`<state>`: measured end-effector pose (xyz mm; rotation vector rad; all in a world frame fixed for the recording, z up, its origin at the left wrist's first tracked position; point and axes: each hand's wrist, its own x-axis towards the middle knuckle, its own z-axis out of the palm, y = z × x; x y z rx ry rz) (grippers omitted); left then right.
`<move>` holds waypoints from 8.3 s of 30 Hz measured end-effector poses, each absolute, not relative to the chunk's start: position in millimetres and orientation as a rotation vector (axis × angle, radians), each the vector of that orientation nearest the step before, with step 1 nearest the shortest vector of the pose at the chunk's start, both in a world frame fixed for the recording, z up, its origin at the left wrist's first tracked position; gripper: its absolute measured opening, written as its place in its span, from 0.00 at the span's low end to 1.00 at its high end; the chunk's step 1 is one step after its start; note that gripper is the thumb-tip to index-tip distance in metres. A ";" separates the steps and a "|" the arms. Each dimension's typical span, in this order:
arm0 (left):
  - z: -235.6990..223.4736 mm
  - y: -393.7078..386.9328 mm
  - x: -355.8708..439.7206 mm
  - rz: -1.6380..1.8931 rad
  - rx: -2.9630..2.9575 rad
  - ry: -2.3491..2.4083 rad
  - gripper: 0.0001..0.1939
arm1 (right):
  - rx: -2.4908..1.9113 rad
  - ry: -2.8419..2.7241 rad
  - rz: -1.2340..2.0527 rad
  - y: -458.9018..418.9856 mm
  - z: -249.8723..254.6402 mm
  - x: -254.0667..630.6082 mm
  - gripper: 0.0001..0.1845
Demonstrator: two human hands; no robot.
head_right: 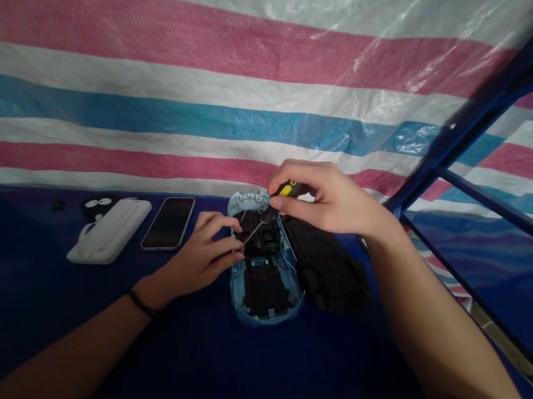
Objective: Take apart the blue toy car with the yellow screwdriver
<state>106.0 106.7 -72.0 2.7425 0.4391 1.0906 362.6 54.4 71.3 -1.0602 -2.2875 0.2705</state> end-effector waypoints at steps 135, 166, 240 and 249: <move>-94.6 154.6 83.6 0.579 2.481 0.656 0.15 | -0.962 -2.513 0.287 59.5 69.1 378.3 0.10; -86.4 146.7 83.6 0.594 2.564 0.587 0.08 | -0.982 -2.519 0.267 61.0 68.7 380.1 0.09; -91.6 125.9 102.1 0.876 2.480 0.459 0.29 | -1.522 -2.367 -0.394 128.5 60.4 375.9 0.05; -93.7 127.8 102.4 0.868 2.491 0.469 0.30 | -1.515 -2.335 -0.410 129.0 59.6 378.8 0.04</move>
